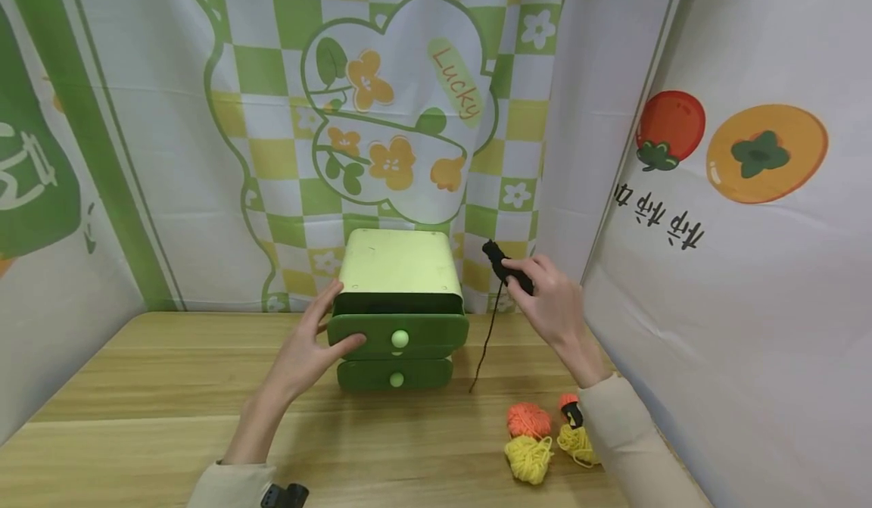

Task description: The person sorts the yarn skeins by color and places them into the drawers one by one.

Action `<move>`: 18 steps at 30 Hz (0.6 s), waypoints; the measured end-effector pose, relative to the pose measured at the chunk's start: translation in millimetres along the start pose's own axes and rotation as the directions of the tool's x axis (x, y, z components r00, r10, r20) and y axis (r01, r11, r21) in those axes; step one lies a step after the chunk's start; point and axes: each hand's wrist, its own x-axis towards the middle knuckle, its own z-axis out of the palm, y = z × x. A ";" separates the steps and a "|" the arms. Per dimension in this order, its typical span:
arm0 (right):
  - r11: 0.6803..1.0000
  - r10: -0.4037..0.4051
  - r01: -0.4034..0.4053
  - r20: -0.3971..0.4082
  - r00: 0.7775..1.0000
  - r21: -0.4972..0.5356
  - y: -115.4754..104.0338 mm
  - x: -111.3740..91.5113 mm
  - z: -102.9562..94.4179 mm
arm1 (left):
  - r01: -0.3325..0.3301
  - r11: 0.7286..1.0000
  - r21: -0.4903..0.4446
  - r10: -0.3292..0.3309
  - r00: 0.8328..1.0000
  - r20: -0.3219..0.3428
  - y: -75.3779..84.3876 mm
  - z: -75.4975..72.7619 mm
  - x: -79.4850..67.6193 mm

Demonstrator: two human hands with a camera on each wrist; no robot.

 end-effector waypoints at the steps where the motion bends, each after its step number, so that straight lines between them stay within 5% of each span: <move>1: 1.000 -0.006 0.006 -0.009 1.000 -0.001 -0.5 2.6 -1.1 | -0.003 1.000 0.000 0.003 1.000 -0.001 -0.2 0.1 0.1; 18: 0.992 -0.073 0.078 -0.055 0.996 0.101 -40.7 53.2 -21.6 | 0.002 1.000 -0.020 -0.002 1.000 0.006 -1.0 -0.6 0.1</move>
